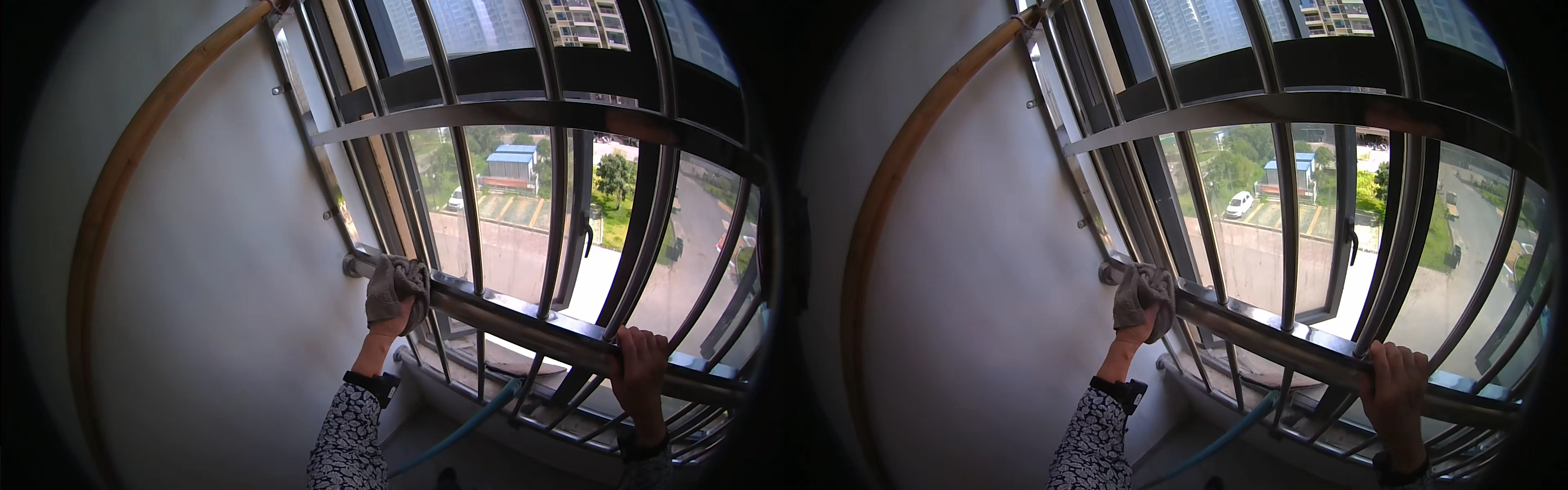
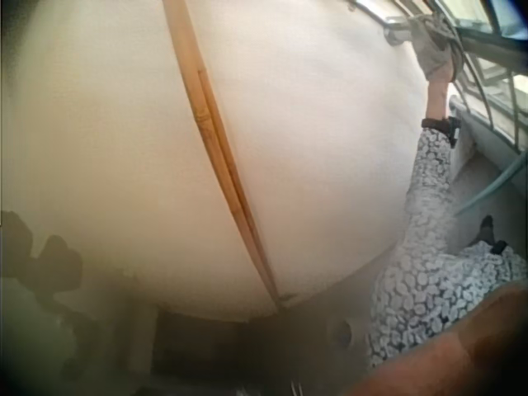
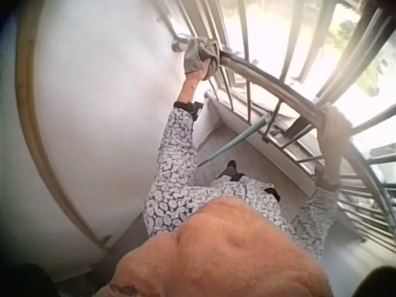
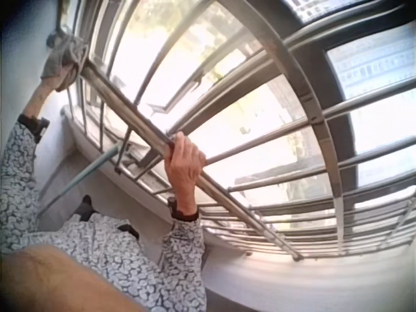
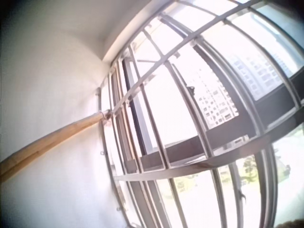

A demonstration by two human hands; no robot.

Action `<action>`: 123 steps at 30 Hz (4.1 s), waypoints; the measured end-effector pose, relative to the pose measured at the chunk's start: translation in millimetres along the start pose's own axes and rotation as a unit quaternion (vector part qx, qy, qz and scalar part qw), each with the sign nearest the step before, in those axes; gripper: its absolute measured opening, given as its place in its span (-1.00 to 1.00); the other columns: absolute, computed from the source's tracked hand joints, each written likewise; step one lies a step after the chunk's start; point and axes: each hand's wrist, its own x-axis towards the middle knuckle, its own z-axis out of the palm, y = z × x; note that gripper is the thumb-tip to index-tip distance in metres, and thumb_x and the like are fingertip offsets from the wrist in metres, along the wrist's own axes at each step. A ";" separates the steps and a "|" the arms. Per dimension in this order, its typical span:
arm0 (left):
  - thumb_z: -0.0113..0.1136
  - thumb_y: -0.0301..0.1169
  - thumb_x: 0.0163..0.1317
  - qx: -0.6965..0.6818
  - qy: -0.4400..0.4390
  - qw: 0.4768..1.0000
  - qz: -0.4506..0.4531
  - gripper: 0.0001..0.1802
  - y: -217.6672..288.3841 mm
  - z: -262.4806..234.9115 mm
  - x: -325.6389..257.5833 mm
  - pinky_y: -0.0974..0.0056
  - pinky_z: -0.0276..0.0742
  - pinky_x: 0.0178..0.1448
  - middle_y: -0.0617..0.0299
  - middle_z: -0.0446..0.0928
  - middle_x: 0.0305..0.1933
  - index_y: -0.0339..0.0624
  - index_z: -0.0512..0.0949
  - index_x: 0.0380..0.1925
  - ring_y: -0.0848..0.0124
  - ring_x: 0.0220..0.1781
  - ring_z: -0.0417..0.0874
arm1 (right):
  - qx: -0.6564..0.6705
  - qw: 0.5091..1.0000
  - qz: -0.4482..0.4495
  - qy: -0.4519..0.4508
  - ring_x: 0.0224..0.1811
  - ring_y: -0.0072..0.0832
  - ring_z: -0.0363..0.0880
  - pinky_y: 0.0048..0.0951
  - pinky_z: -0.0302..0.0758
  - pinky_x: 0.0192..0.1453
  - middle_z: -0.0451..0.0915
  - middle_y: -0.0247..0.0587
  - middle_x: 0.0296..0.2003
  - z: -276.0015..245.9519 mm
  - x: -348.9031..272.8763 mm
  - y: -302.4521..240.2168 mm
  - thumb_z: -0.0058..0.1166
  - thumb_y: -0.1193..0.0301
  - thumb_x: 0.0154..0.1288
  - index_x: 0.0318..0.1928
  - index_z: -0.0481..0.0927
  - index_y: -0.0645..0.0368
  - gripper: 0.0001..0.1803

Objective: Wipe the window and its frame using a cloth.

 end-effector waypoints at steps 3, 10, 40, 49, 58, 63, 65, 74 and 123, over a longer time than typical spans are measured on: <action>0.23 -0.47 0.08 -0.267 0.041 0.954 -0.132 -0.51 -31.1 -5.9 1.6 0.23 0.39 0.18 0.08 0.54 -0.05 -0.26 0.39 0.05 0.22 0.03 0.54 | 0.005 1.000 -0.012 0.000 -0.22 -0.24 0.43 -0.20 0.28 -0.14 0.44 -0.09 -0.25 1.0 -1.9 0.9 0.11 0.42 0.02 -0.08 0.41 0.32 -0.58; 0.18 -0.43 0.20 0.008 0.294 0.947 0.131 -0.75 28.0 -80.8 167.8 0.22 0.46 0.08 0.15 0.58 -0.11 -0.18 0.55 -0.10 0.24 -0.07 0.58 | -0.010 1.000 0.005 -0.014 -0.22 -0.23 0.42 -0.20 0.26 -0.13 0.44 -0.08 -0.26 0.3 -2.6 -0.1 0.10 0.32 0.09 -0.08 0.41 0.32 -0.58; 0.18 -0.29 0.15 -0.024 0.150 0.984 0.098 -0.68 -7.4 -112.9 276.5 0.17 0.41 0.09 -0.01 0.54 -0.13 -0.22 0.49 -0.14 0.08 -0.03 0.55 | -0.015 0.999 0.027 -0.027 -0.21 -0.20 0.41 -0.14 0.25 -0.12 0.42 -0.06 -0.27 -1.8 -7.4 -0.9 0.09 0.31 0.06 -0.11 0.40 0.31 -0.58; 0.32 -0.25 -0.06 -0.093 0.080 0.992 -0.039 -0.58 -11.3 -110.1 364.0 0.30 0.52 -0.11 0.10 0.64 -0.32 -0.42 0.59 -0.29 0.37 -0.24 0.63 | -0.010 0.998 0.014 -0.057 -0.18 -0.17 0.42 -0.14 0.27 -0.11 0.42 -0.04 -0.24 3.1 -6.3 -4.9 0.07 0.30 0.12 -0.09 0.39 0.31 -0.59; 0.21 -0.35 0.16 -0.219 0.151 0.961 -0.076 -0.72 -28.1 -91.9 276.6 0.32 0.50 -0.15 0.15 0.63 -0.25 -0.31 0.56 -0.18 0.43 -0.28 0.59 | -0.018 0.999 -0.007 -0.028 -0.17 -0.15 0.46 -0.15 0.29 -0.09 0.47 0.00 -0.18 14.8 1.7 0.7 0.03 0.42 0.16 -0.03 0.39 0.34 -0.62; 0.18 -0.39 0.10 0.048 0.200 0.956 0.210 -0.73 -32.1 -61.3 206.2 0.22 0.52 -0.11 0.03 0.58 -0.23 -0.22 0.48 -0.19 0.07 -0.17 0.61 | -0.019 0.999 -0.019 -0.017 -0.15 -0.19 0.48 -0.21 0.30 -0.09 0.49 -0.03 -0.17 12.6 -2.8 0.2 0.09 0.44 0.14 -0.01 0.41 0.32 -0.60; 0.23 -0.31 0.05 0.120 0.151 0.981 0.018 -0.59 -30.1 -29.5 165.9 0.08 0.51 -0.09 -0.05 0.56 -0.19 -0.21 0.42 -0.10 -0.07 -0.12 0.56 | -0.022 0.999 -0.016 -0.018 -0.14 -0.20 0.48 -0.22 0.30 -0.08 0.49 -0.04 -0.16 6.1 -7.2 2.1 0.10 0.42 0.14 0.00 0.41 0.32 -0.59; 0.17 -0.07 0.10 0.079 0.092 0.981 -0.153 -0.50 -69.5 20.3 79.9 -0.02 0.47 -0.05 -0.08 0.57 -0.18 -0.13 0.39 -0.06 -0.11 -0.09 0.55 | -0.001 1.000 -0.004 -0.021 -0.11 -0.23 0.50 -0.27 0.30 -0.05 0.50 -0.08 -0.12 8.5 -8.5 1.5 0.18 0.46 0.06 0.03 0.43 0.29 -0.52; 0.08 -0.49 0.23 -0.706 -0.181 0.501 -0.467 -0.72 189.9 70.9 -50.4 0.26 0.52 0.04 0.12 0.53 -0.11 -0.30 0.44 -0.05 0.33 -0.09 0.57 | 0.088 0.948 0.306 -0.023 -0.06 -0.11 0.52 -0.33 0.46 0.04 0.48 0.02 -0.03 -51.5 -65.3 -61.0 0.17 0.62 -0.10 0.01 0.44 0.31 -0.47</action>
